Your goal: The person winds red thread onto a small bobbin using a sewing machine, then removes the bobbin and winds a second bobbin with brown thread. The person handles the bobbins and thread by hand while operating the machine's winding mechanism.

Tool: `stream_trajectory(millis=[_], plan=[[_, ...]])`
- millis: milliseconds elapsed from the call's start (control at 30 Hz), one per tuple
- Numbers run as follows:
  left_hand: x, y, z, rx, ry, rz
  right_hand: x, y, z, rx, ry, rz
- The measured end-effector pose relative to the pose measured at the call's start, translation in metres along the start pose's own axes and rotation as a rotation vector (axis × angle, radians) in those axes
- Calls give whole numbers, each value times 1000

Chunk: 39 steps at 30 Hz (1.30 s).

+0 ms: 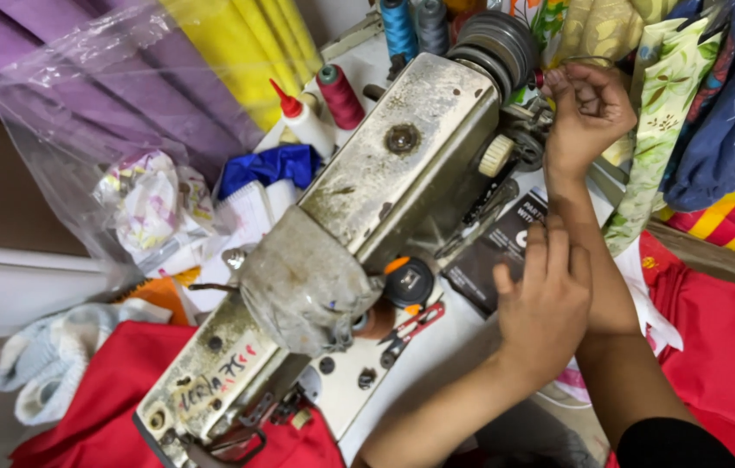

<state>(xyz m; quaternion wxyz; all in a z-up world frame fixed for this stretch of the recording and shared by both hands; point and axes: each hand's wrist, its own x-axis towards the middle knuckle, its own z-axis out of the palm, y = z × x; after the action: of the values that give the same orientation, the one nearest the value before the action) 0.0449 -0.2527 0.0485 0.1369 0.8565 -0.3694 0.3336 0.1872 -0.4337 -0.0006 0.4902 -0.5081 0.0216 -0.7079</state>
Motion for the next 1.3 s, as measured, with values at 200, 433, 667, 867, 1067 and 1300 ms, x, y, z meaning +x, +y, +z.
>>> stream_trajectory(millis=[200, 433, 667, 867, 1067, 1300], plan=[[1, -7, -6, -303, -54, 71, -2, 7, -2, 23, -2, -30], [-9, -1, 3, -147, -104, 71, -1, 7, -4, 25, -30, -62], [-6, -4, 5, -215, -109, 64, -1, 8, -4, 43, -32, -65], [-8, -2, 7, -227, -126, 78, -1, 6, -3, 21, -25, -67], [-7, -3, 8, -228, -132, 75, 0, 8, -3, 22, -16, -56], [-8, -2, 8, -212, -136, 80, -1, 7, -3, 11, -18, -37]])
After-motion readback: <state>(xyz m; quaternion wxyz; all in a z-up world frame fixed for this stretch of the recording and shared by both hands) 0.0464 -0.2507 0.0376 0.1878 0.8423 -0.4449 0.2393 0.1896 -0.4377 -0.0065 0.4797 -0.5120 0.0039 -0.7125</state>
